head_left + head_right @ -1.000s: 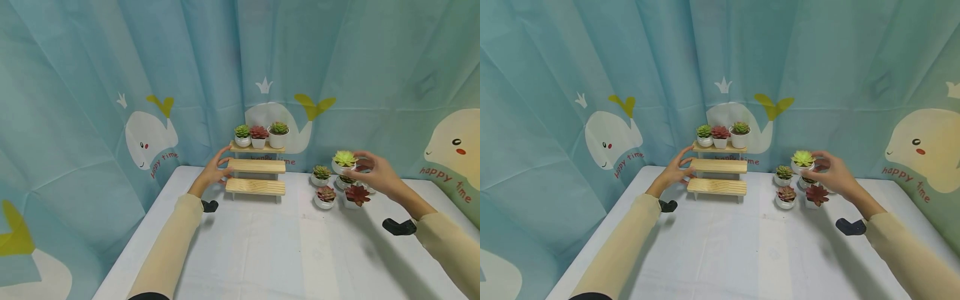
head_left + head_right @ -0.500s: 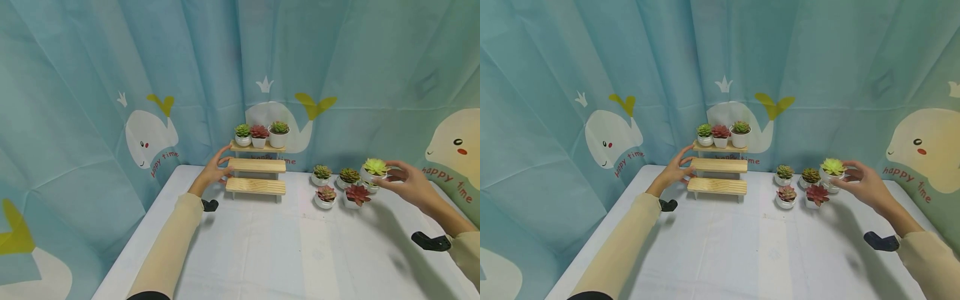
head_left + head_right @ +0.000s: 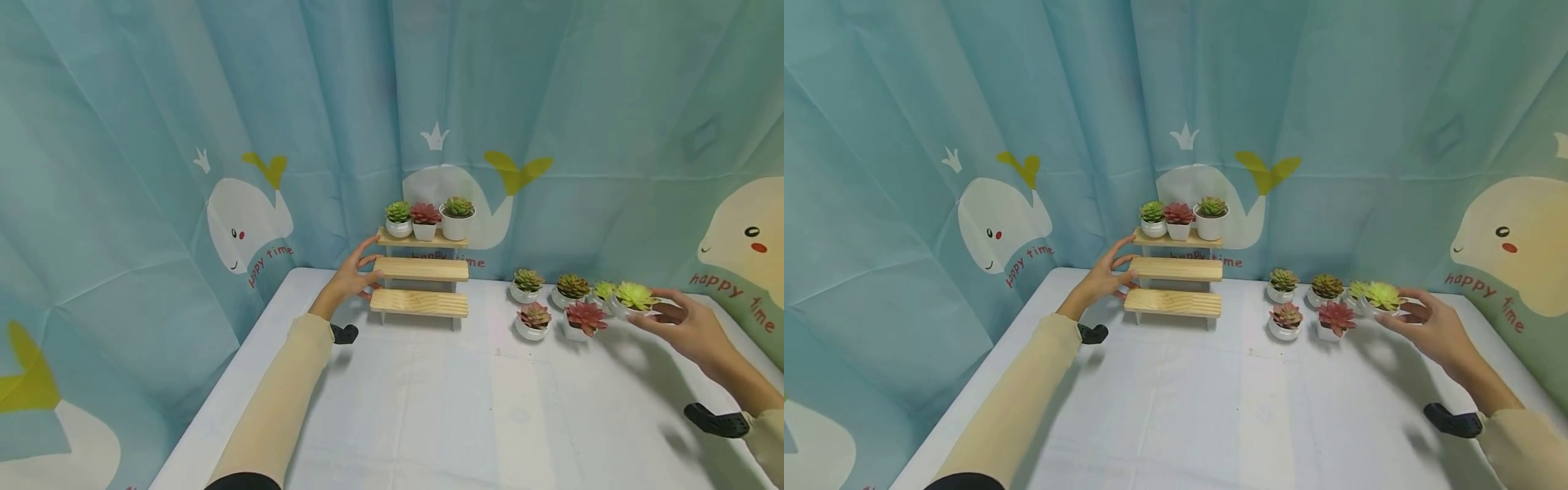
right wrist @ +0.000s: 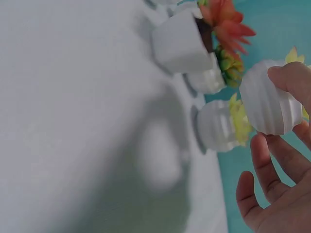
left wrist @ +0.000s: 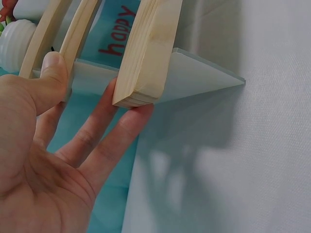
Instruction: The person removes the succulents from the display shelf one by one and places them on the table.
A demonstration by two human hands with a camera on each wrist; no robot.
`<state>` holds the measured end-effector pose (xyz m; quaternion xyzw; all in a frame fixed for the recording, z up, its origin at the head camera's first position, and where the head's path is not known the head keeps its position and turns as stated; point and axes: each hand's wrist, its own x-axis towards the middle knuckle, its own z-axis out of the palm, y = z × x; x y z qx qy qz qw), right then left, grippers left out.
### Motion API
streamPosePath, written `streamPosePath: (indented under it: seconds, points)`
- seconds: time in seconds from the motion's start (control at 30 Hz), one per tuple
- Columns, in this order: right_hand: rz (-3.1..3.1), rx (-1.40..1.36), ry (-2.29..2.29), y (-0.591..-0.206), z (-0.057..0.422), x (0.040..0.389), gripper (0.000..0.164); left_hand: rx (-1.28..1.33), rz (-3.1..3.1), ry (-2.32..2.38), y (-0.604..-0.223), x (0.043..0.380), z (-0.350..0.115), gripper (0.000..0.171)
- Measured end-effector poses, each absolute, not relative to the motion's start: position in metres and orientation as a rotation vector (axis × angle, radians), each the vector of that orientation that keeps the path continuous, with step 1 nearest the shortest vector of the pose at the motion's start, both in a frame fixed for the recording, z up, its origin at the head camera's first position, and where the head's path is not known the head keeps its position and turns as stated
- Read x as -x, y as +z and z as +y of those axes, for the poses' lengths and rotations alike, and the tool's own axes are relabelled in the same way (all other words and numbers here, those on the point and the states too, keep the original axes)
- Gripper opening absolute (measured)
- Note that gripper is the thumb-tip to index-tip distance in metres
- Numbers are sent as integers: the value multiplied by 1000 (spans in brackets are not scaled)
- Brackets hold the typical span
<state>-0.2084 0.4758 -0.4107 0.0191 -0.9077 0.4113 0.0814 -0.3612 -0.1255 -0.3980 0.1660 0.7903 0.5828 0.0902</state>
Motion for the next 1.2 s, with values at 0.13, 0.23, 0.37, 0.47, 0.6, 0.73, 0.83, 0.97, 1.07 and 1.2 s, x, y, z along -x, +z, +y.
streamPosePath:
  seconds: [0.13,0.23,0.37,0.47,0.6,0.73,0.83,0.97,1.07,1.2]
  points:
    - [-2681,-45,1286,-422,479,205,50,-493,2362,1730,-397,361,-125,80]
    - [-2676,-16,1313,-429,479,205,46,-493,2362,1735,-398,361,-125,80]
    - [-2706,32,1274,-437,480,205,42,-504,2354,1733,-399,361,-125,81]
    - [-2735,61,1211,-442,480,206,51,-508,2349,1735,-398,361,-124,81]
    - [-2769,77,1138,-448,479,206,69,-499,2342,1744,-397,361,-123,80]
    - [-2788,77,1106,-452,478,205,75,-496,2343,1737,-396,360,-123,80]
    - [-2799,80,1089,-454,477,206,77,-503,2353,1731,-396,360,-124,80]
    - [-2831,96,1077,-456,476,205,80,-506,2358,1735,-397,361,-125,80]
    - [-2850,113,1077,-458,476,205,81,-506,2348,1737,-398,361,-125,80]
    - [-2870,114,1065,-457,474,207,82,-482,2345,1731,-398,362,-127,80]
